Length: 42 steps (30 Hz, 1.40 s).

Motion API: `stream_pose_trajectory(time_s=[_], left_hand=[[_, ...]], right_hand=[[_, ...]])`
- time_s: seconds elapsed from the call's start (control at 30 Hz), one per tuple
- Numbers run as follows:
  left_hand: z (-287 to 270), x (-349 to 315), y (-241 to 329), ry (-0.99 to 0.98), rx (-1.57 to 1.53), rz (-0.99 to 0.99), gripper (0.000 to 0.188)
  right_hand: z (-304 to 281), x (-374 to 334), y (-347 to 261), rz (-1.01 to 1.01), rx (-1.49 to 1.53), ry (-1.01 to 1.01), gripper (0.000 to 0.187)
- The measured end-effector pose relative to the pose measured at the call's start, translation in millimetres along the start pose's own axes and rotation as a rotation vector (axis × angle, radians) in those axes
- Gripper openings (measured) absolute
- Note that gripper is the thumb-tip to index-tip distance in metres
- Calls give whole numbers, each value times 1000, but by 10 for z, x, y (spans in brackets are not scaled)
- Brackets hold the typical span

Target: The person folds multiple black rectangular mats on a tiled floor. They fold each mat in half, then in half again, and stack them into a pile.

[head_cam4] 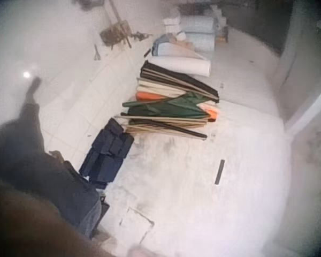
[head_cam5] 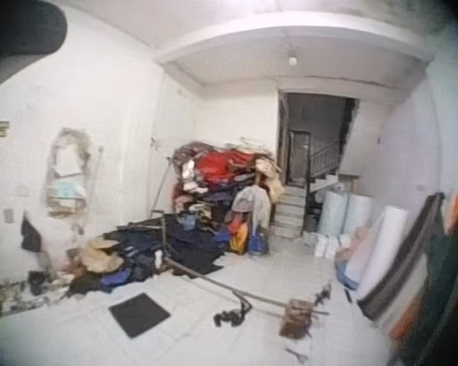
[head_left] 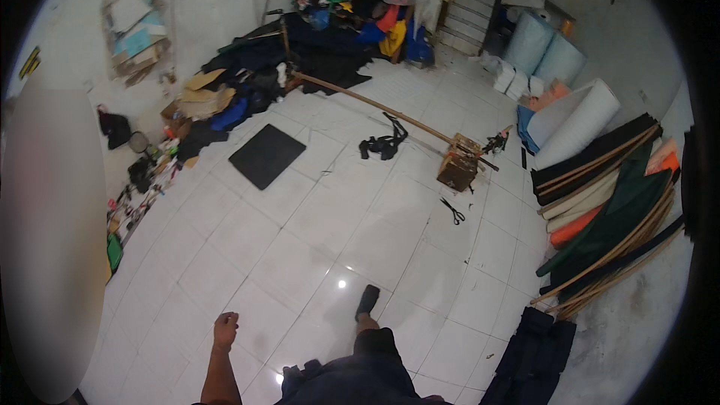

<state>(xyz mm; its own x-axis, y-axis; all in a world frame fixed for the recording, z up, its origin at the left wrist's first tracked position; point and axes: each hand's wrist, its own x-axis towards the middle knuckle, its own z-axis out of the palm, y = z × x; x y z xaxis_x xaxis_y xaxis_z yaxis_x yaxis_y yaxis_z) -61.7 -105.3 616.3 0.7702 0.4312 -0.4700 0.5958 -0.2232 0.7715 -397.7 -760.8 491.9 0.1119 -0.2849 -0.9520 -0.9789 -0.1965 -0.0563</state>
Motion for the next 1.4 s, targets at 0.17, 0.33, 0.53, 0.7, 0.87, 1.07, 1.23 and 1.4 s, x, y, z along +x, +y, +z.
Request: stream_pose_trajectory(time_s=[0.17, 0.33, 0.53, 0.7, 0.87, 1.07, 1.23, 1.4], left_hand=[[879, 443, 646, -62, 32, -188, 36], [1837, 410, 705, -250, 146, -498, 40], [2401, 1138, 1030, -244, 192, -780, 39], [2906, 2839, 1840, -356, 243, -620, 27], [4155, 4501, 4159, -150, -131, -152, 38], [6216, 5335, 5833, -345, -317, -73, 45], [8249, 6462, 5055, -322, -165, -306, 92], [9958, 7795, 4030, -248, 261, 40, 123]], right_hand=[[-1261, 689, -1668, 119, 93, -49, 31], [-2993, 811, -4782, -660, -149, 540, 34], [-3909, 306, -7747, -893, 129, 421, 43], [-3825, 596, -8564, -715, -208, 348, 55], [-3834, 894, -9106, -459, -298, 200, 66], [-4231, 2135, -10736, -438, -325, 133, 62], [-4278, 4354, -12485, -565, -578, 203, 64], [-4293, 6254, -13830, -647, -586, 428, 100]])
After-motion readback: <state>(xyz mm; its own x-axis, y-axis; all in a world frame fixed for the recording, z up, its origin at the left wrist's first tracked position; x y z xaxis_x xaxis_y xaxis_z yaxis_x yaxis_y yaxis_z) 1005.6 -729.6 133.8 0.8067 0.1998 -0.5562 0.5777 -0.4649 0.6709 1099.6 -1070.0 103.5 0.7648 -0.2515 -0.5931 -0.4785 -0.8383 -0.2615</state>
